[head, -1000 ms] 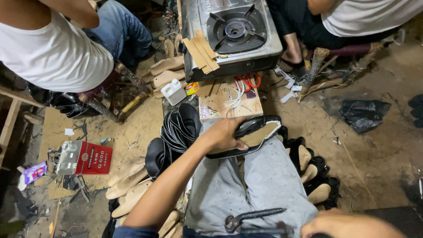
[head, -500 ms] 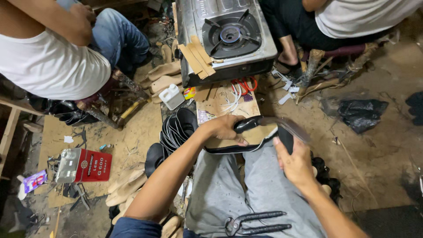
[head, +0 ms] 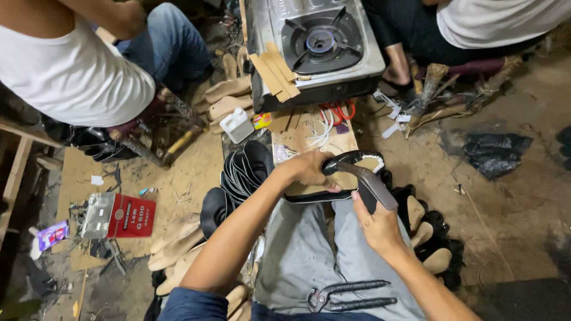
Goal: The person heats a black shoe upper over a gas burner, then stretches and shapes it over a wooden shoe last on their lap. They use pliers to pull the upper edges and a hammer to tap and set the material, working the shoe around the last.
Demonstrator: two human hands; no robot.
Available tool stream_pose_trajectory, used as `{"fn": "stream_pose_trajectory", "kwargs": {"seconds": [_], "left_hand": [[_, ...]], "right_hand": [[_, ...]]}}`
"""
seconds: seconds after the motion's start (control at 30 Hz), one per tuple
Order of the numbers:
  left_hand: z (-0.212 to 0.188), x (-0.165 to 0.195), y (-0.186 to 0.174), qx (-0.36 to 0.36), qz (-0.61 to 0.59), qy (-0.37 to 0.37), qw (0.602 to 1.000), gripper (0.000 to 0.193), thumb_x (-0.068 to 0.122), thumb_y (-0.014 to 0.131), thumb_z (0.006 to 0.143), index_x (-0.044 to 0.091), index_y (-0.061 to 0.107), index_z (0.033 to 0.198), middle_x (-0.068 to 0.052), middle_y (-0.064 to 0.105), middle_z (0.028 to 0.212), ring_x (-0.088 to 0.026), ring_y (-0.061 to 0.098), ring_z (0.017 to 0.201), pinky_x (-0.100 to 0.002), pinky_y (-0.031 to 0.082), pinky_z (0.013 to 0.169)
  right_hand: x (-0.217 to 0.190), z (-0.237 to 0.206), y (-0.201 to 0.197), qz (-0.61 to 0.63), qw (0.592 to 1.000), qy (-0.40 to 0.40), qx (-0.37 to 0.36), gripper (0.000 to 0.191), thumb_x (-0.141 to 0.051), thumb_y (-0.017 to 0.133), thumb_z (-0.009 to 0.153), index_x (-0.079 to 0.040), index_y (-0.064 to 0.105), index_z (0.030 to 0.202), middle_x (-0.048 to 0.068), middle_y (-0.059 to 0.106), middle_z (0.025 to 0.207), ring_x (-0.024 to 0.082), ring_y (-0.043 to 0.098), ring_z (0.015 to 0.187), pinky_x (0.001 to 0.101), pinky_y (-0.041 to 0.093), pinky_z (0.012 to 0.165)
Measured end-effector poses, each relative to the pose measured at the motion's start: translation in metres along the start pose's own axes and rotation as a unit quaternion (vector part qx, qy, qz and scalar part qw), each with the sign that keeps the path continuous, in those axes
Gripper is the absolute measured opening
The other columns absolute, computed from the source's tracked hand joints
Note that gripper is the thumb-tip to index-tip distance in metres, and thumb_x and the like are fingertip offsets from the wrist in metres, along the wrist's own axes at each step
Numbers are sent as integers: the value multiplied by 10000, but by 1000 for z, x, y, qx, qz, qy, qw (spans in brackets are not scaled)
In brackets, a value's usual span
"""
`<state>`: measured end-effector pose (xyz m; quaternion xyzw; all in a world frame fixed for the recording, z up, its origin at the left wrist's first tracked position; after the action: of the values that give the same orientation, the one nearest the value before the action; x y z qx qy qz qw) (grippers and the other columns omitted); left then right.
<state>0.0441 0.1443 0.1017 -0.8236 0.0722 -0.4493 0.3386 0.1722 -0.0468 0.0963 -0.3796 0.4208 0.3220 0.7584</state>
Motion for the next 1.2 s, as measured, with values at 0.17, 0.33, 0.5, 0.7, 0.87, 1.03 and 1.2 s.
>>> {"fn": "stream_pose_trajectory", "kwargs": {"seconds": [0.17,0.33,0.5,0.7,0.87,1.03,1.2], "left_hand": [[-60,-6,6,205,80,-120,968,804,475,927,664,131,637,1330,-166,727,1136,-322,678,1068,-427,520,917],[-88,-33,29,360,-229,60,902,530,134,877,752,9,707,1239,-118,780,1127,-180,708,1042,-329,518,959],[-75,-47,39,342,-293,-20,892,469,94,820,771,38,729,1227,-105,796,1049,-134,697,950,-283,551,915],[-80,-43,32,385,-235,43,892,465,105,863,747,8,741,1185,-123,781,1082,-149,707,1001,-292,524,939],[-76,-46,35,354,-266,-7,897,481,137,846,752,30,732,1207,-116,800,1037,-157,727,948,-294,551,914],[-76,-48,34,355,-286,-2,890,473,110,807,765,42,726,1226,-149,795,1081,-193,719,993,-321,536,920],[-72,-49,33,397,-238,55,885,477,122,834,739,31,734,1196,-137,784,1153,-186,720,1098,-307,515,1004]], "right_hand": [[-3,16,0,-83,996,2,-42,266,-164,658,954,19,655,1147,193,705,851,327,674,716,401,532,656],[-13,23,-6,-152,974,143,-90,300,-229,693,936,-14,678,1145,199,700,777,324,678,637,405,539,644],[-28,13,11,5,998,-38,-55,295,-152,583,1027,37,601,1253,186,661,930,314,640,758,392,522,712],[-20,11,28,-11,997,55,-56,292,-166,630,977,-8,636,1222,138,628,704,260,600,565,375,493,559],[-24,12,38,-63,993,-6,-102,238,-138,673,958,8,667,1146,156,687,768,284,651,630,385,516,616],[-27,15,46,-25,991,-19,-127,246,-137,666,965,12,637,1158,150,701,799,292,705,667,375,529,613],[-31,13,46,17,999,-7,-48,186,-144,622,991,2,641,1104,146,651,764,292,628,616,372,506,593]]}}
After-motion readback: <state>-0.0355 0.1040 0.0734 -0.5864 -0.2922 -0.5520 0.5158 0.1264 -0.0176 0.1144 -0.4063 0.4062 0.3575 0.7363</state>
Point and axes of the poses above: each hand's wrist, its own z-axis towards the middle knuckle, its own y-axis out of the palm, x = y × z, the point moved 2 cm from there along z, towards the middle knuckle
